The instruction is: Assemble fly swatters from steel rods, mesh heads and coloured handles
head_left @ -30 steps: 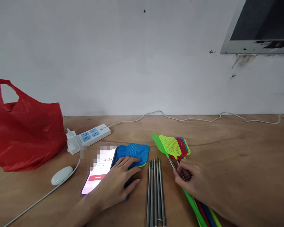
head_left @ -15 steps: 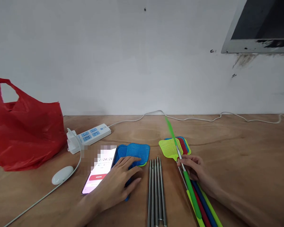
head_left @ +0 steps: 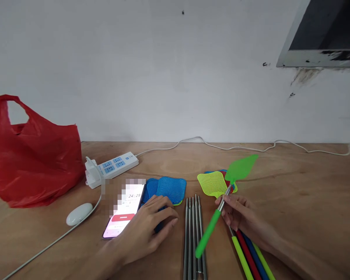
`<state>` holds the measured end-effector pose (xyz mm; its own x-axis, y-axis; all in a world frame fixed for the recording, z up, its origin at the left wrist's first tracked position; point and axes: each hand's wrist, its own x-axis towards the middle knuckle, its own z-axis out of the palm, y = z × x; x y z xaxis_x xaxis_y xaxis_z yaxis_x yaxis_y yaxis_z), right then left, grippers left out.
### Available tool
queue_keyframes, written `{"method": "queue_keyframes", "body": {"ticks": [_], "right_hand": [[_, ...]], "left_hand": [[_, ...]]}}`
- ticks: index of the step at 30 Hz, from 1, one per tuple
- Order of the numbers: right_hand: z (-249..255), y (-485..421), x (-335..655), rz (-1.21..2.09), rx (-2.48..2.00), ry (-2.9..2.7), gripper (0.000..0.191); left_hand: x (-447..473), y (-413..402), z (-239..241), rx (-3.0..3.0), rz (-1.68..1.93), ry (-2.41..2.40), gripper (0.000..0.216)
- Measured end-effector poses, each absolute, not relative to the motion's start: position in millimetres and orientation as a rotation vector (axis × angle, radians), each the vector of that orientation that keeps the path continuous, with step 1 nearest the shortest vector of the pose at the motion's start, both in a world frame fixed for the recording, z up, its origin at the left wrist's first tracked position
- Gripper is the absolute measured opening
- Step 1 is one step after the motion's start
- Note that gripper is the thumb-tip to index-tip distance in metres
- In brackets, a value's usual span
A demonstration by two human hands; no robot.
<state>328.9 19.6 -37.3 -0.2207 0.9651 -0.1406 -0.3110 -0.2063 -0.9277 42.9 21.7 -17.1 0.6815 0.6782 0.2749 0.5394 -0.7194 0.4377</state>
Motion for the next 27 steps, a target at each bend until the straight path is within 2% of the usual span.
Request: {"method": "queue_keyframes", "body": {"ticks": [8,13,18,27], "right_hand": [[-43,8,321,1.653,-0.85,-1.159,0.027],[-35,3,319,1.68,-0.81,-1.047,0.038],[-34,10,324,1.458,-0.913,-0.764,0.034],[-43,4,321,1.477,-0.957,-1.065,0.036]], "left_hand": [[51,9,-15,2.321,0.437,0.937,0.03],[48,6,-19,2.486,0.305,1.004,0.031],[42,14,-24,2.601,0.253,1.105,0.027],[46,10,-20,2.502,0.207,1.077,0.021]]}}
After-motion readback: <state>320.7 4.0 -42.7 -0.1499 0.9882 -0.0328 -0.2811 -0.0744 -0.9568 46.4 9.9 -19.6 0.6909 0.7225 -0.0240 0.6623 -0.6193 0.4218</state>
